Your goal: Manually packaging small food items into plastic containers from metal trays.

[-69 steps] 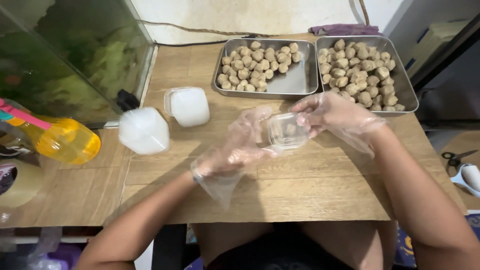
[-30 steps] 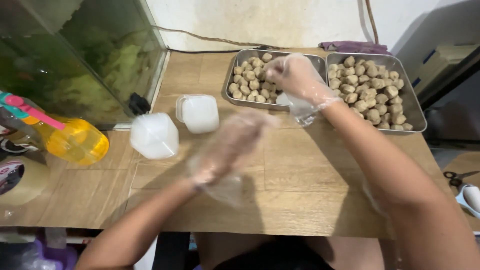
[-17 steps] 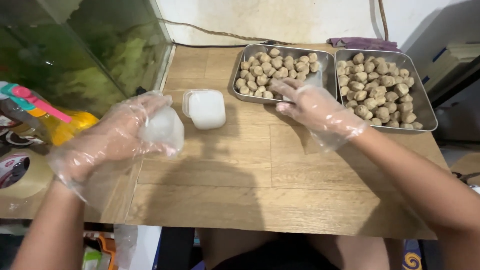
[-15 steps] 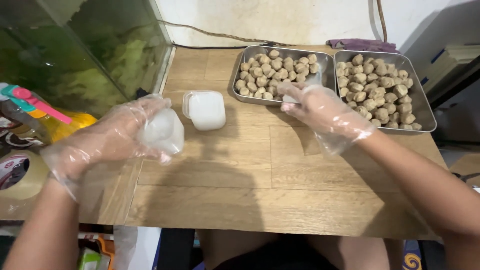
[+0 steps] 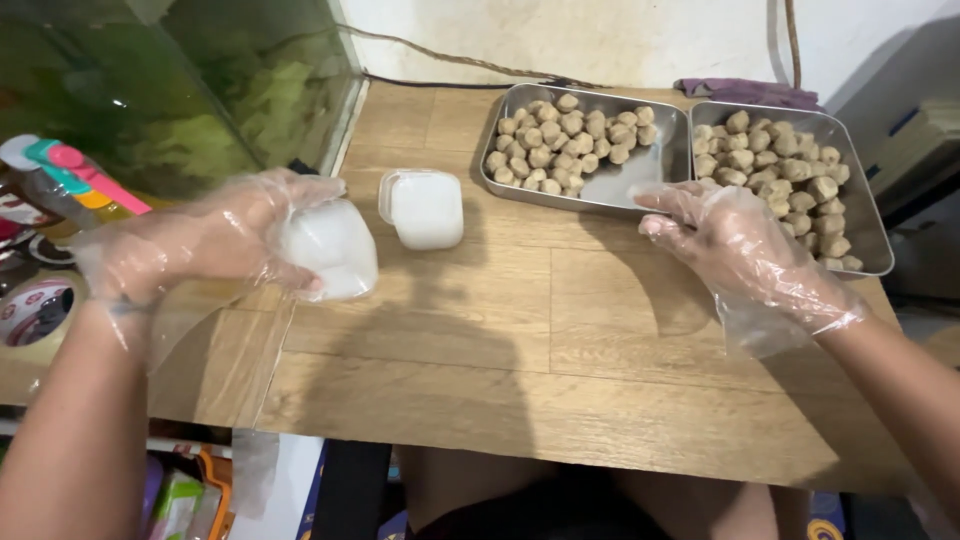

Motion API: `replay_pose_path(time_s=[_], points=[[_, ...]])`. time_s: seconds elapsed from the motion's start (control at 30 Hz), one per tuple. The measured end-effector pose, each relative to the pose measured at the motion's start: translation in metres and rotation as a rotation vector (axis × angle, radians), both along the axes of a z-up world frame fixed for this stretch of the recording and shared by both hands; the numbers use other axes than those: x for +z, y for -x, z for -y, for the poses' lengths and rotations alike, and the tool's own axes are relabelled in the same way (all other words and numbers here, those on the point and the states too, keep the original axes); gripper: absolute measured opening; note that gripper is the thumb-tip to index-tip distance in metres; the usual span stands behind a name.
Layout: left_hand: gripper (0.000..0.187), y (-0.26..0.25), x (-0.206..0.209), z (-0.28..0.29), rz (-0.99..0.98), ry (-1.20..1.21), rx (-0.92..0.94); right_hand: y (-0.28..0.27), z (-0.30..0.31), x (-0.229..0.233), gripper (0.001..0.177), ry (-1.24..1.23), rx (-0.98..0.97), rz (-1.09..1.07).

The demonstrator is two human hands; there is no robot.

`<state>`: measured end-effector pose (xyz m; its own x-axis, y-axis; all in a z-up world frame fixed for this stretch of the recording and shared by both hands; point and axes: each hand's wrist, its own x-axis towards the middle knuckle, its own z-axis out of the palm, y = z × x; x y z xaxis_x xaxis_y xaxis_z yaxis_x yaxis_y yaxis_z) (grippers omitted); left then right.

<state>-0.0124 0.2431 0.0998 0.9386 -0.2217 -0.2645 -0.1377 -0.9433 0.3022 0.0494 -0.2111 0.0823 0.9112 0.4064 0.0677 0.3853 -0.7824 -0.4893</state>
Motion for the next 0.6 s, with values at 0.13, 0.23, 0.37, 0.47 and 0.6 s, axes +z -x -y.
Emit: replay_pose_path(time_s=[0.13, 0.23, 0.37, 0.47, 0.6], points=[[0.105, 0.015, 0.029, 0.024, -0.131, -0.012, 0.147, 0.012, 0.01, 0.005, 0.074, -0.09, 0.034, -0.008], [0.101, 0.013, 0.032, 0.024, -0.061, -0.007, 0.104, 0.008, 0.016, -0.001, 0.073, -0.156, 0.053, 0.029], [0.097, 0.028, 0.057, 0.06, 0.118, 0.104, 0.142, 0.026, -0.03, 0.054, 0.032, -0.197, -0.314, -0.27], [0.051, 0.036, 0.06, 0.118, 0.015, 0.808, -0.096, 0.008, -0.037, 0.055, 0.035, -0.07, -0.369, -0.308], [0.087, 0.014, -0.004, 0.191, 0.144, 0.32, -0.313, -0.096, -0.014, -0.059, 0.021, 0.353, 0.02, 0.343]])
